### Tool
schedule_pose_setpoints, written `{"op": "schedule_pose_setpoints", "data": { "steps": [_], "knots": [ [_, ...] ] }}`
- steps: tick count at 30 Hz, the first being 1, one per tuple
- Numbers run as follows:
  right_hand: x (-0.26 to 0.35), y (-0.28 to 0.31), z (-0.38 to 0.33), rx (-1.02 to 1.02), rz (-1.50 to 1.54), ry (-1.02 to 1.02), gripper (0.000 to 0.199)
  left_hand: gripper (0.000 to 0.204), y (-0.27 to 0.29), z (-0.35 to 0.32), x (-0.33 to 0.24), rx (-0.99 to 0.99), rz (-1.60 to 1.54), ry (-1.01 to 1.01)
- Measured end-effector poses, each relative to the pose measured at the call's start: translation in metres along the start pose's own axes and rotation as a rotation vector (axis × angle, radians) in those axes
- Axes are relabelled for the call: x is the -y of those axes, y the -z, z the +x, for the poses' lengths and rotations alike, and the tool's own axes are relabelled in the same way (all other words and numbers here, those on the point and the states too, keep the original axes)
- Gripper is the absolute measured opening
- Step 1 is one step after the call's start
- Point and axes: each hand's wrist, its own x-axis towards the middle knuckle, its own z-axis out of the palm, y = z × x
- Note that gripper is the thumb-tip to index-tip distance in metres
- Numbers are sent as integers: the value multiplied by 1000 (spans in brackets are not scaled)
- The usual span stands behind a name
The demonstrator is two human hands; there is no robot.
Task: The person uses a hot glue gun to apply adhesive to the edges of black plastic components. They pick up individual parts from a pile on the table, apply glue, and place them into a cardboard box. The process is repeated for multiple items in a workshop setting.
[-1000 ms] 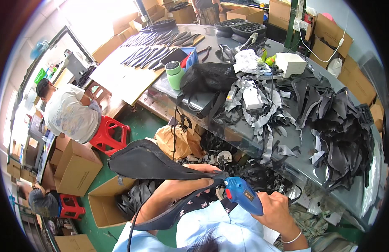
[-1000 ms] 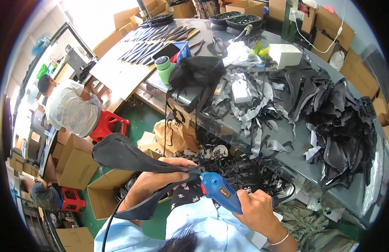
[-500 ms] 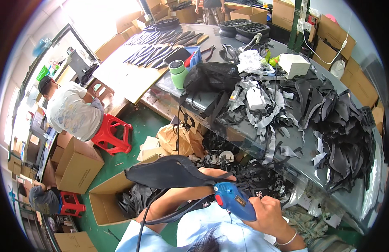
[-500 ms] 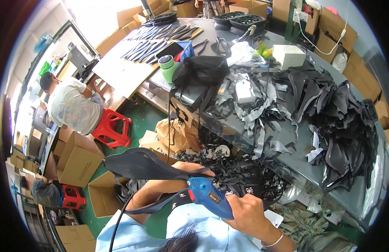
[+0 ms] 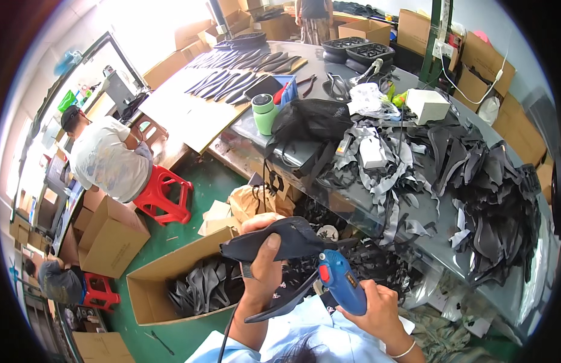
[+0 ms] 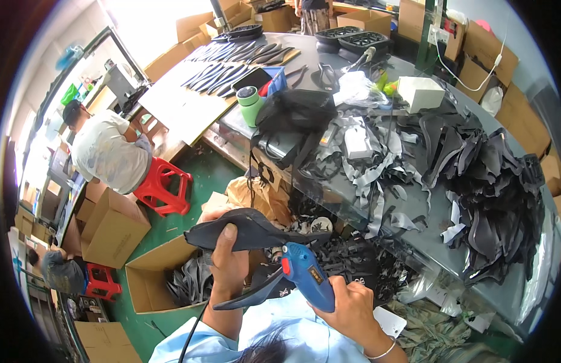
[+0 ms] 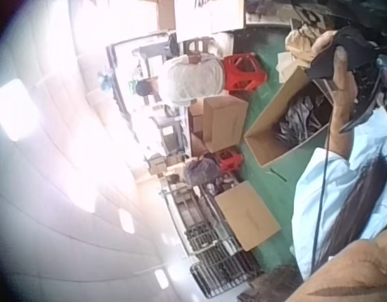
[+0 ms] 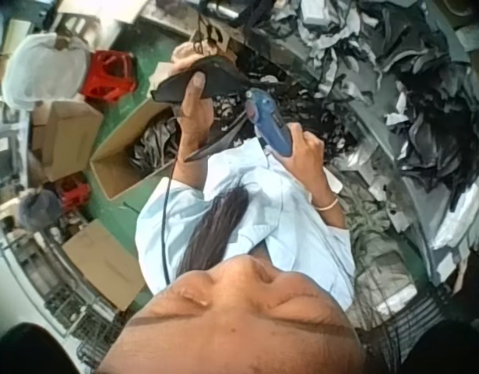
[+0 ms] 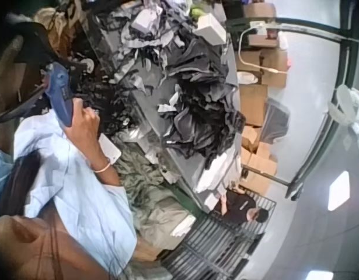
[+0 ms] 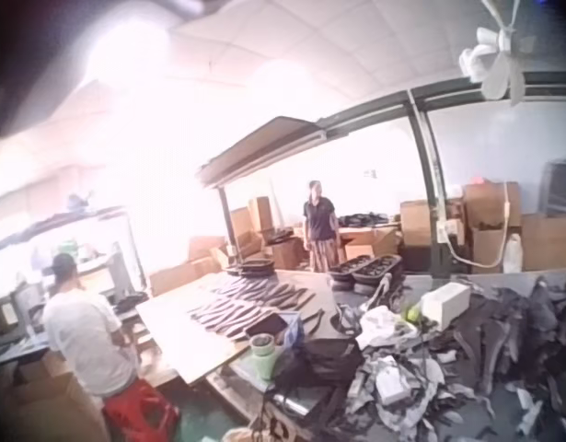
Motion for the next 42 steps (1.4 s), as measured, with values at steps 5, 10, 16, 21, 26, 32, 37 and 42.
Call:
{"op": "schedule_pose_setpoints", "data": {
  "steps": [5, 10, 16, 21, 26, 32, 37, 42],
  "knots": [
    [7, 1, 2, -38, 69, 10, 50, 32, -7, -11, 17, -53, 6, -72],
    [15, 3, 5, -48, 151, -19, 53, 33, -10, -18, 24, -29, 37, -105],
    [17, 4, 7, -64, 176, -4, 53, 32, -12, -23, 32, -14, 34, -131],
    [17, 6, 7, -70, 143, -20, 55, 29, -14, -26, 20, -2, -47, 48],
    [15, 7, 6, -102, 26, 33, 52, 30, -15, -25, 2, -2, 87, 236],
    [15, 14, 6, -98, -73, 92, 47, 27, -7, -17, -2, 183, 290, 286],
    [17, 17, 8, -79, 19, 123, 42, 29, -3, -9, -10, 407, 383, 440],
    [20, 13, 6, -81, 100, 134, 45, 33, -1, -4, -7, 650, 585, 150]
  ]
}}
